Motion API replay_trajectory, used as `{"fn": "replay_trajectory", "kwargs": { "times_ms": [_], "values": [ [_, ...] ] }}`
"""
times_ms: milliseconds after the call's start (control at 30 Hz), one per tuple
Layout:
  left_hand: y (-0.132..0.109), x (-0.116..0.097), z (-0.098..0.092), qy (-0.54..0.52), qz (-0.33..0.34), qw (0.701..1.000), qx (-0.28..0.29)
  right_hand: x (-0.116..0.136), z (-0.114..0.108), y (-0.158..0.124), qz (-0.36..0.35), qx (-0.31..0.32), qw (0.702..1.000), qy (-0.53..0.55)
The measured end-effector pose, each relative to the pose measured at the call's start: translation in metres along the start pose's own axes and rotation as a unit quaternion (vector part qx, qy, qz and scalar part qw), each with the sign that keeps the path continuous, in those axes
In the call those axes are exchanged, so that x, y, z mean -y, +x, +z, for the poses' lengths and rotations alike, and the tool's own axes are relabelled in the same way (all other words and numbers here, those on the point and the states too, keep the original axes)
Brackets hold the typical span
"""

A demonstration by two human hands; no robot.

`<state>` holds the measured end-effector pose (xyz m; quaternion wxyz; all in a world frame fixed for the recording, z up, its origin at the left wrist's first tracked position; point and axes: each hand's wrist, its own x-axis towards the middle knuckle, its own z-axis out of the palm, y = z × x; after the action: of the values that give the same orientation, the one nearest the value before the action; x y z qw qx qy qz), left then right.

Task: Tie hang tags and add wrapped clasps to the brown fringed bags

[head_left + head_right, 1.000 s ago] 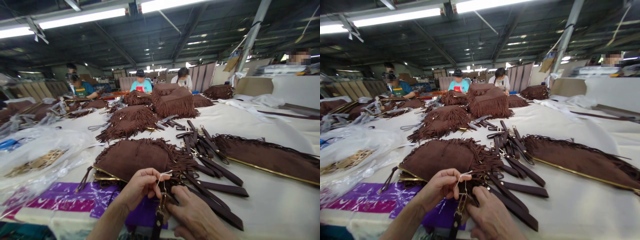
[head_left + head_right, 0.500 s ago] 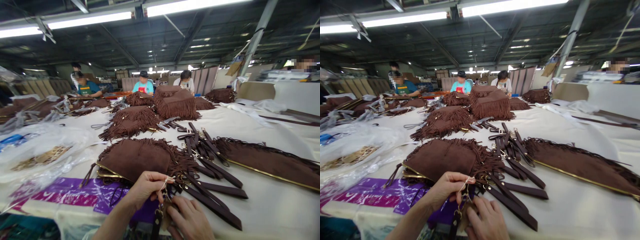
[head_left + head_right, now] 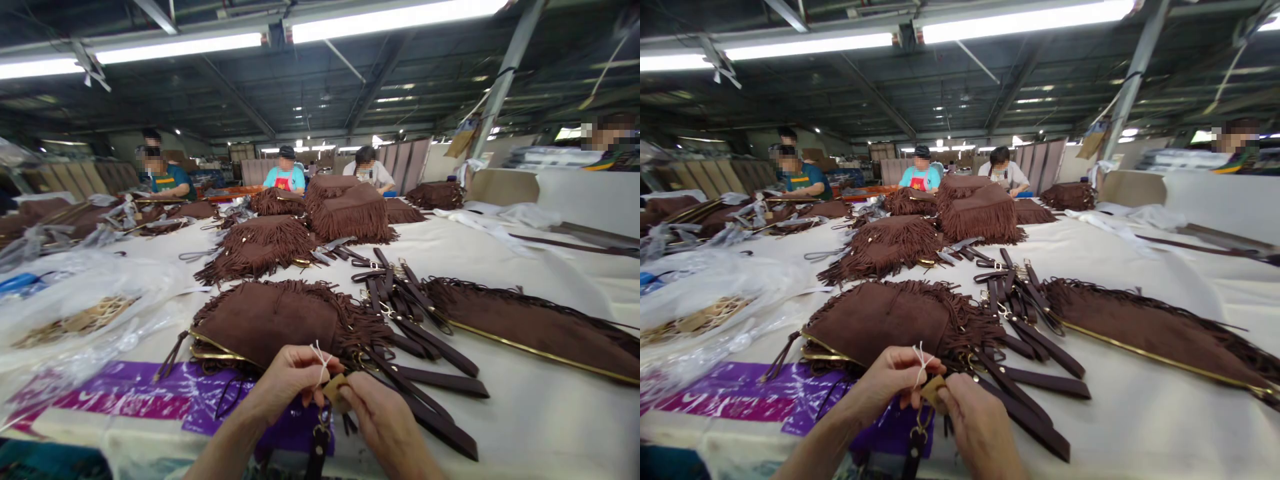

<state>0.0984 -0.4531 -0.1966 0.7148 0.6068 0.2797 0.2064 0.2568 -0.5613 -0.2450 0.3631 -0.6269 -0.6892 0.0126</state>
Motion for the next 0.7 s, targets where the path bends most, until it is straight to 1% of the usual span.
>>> {"fn": "replay_trajectory", "kwargs": {
  "times_ms": [67, 133, 200, 233, 267, 300, 333, 400, 467, 533, 567, 633, 700],
  "values": [
    [-0.006, -0.008, 0.002, 0.073, 0.028, 0.997, 0.021, 0.001, -0.003, 0.01, -0.013, 0.025, 0.999, -0.04],
    [-0.011, -0.018, 0.005, 0.181, 0.09, 0.979, 0.03, 0.003, -0.006, 0.017, -0.014, 0.052, 0.997, -0.056],
    [-0.015, -0.026, 0.007, 0.294, 0.164, 0.942, 0.007, 0.004, -0.007, 0.022, -0.004, 0.066, 0.997, -0.034],
    [-0.015, -0.028, 0.008, 0.338, 0.19, 0.922, -0.01, 0.004, -0.006, 0.024, 0.001, 0.065, 0.998, -0.011],
    [-0.015, -0.028, 0.01, 0.366, 0.206, 0.907, -0.026, 0.005, -0.006, 0.025, 0.012, 0.06, 0.998, 0.019],
    [-0.014, -0.027, 0.011, 0.376, 0.214, 0.901, -0.039, 0.006, -0.005, 0.025, 0.031, 0.059, 0.996, 0.056],
    [-0.012, -0.026, 0.012, 0.371, 0.214, 0.902, -0.052, 0.007, -0.004, 0.026, 0.054, 0.061, 0.992, 0.098],
    [-0.01, -0.022, 0.012, 0.33, 0.208, 0.917, -0.083, 0.012, -0.004, 0.025, 0.102, 0.065, 0.978, 0.172],
    [-0.009, -0.021, 0.007, 0.269, 0.201, 0.934, -0.119, 0.017, -0.005, 0.021, 0.135, 0.078, 0.967, 0.201],
    [-0.01, -0.027, -0.003, 0.21, 0.204, 0.943, -0.157, 0.022, -0.003, 0.016, 0.152, 0.083, 0.971, 0.164],
    [-0.011, -0.033, -0.009, 0.184, 0.214, 0.943, -0.179, 0.025, -0.001, 0.013, 0.16, 0.079, 0.975, 0.136],
    [-0.014, -0.046, -0.024, 0.137, 0.248, 0.931, -0.232, 0.028, 0.008, 0.008, 0.17, 0.054, 0.979, 0.094],
    [-0.018, -0.059, -0.036, 0.099, 0.283, 0.915, -0.27, 0.028, 0.02, 0.006, 0.173, 0.023, 0.981, 0.088]
  ]
}}
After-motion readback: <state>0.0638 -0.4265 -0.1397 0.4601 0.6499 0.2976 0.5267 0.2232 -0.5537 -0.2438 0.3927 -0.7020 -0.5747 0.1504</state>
